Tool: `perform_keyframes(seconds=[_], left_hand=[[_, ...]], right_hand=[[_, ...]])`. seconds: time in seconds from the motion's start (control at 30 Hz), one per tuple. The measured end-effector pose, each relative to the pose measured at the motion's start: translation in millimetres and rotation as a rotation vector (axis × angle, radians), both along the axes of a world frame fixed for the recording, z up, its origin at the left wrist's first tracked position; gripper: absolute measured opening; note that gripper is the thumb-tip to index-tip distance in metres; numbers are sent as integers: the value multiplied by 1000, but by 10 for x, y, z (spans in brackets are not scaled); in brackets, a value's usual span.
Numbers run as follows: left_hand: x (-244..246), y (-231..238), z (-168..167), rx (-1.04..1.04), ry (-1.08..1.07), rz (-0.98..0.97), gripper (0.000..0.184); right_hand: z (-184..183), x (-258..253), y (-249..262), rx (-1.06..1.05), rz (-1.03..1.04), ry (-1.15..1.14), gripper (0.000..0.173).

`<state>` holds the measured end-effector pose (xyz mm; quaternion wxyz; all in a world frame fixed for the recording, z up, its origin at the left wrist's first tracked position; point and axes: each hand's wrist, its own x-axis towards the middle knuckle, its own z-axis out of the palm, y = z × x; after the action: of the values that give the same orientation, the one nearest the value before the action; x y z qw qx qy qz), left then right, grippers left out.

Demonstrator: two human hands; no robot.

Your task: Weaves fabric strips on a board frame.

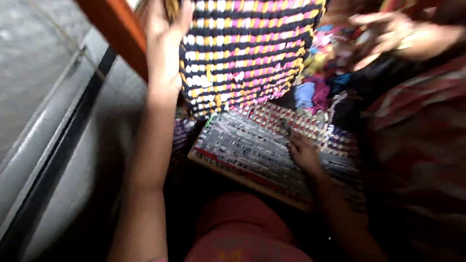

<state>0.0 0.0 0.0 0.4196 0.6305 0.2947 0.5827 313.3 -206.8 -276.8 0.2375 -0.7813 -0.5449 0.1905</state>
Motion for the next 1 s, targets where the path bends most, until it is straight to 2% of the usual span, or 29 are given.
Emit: perform_keyframes(seconds=[0.03,0.07,0.2,0.33,0.4,0.53,0.67,0.73,0.8,0.9,1.0], left_hand=[[175,25,-73,-25,-23,-48,41],[362,61,-166,-42,-77,-94,49],[1106,157,-482,-125,-254,-227,41],[1546,262,-640,-164,-323,-239,41],[1673,312,-703,-185,-285,-276,46],[1640,279,-883,-145,160,-293,58],[1389,110,-1315,-27,589,-313,35],[1164,103,-1622,14,858,-226,32],[905,115,-1939,-27,1094,-69,37],[561,86,-2300,-148,1245,101,49],[405,34,-2514,-254,1306,153,56]], right_hand=[[16,8,3,-12,0,14,36],[38,14,10,-25,-2,33,36],[161,27,25,-77,-4,132,40],[177,19,-10,207,-50,348,33],[275,18,-29,335,-68,451,26],[344,129,-73,577,-136,399,13],[437,243,-126,658,-339,426,14],[461,304,-130,647,-443,494,17],[450,353,-131,631,-532,597,21],[424,395,-130,567,-551,823,26],[436,393,-121,537,-472,1056,34]])
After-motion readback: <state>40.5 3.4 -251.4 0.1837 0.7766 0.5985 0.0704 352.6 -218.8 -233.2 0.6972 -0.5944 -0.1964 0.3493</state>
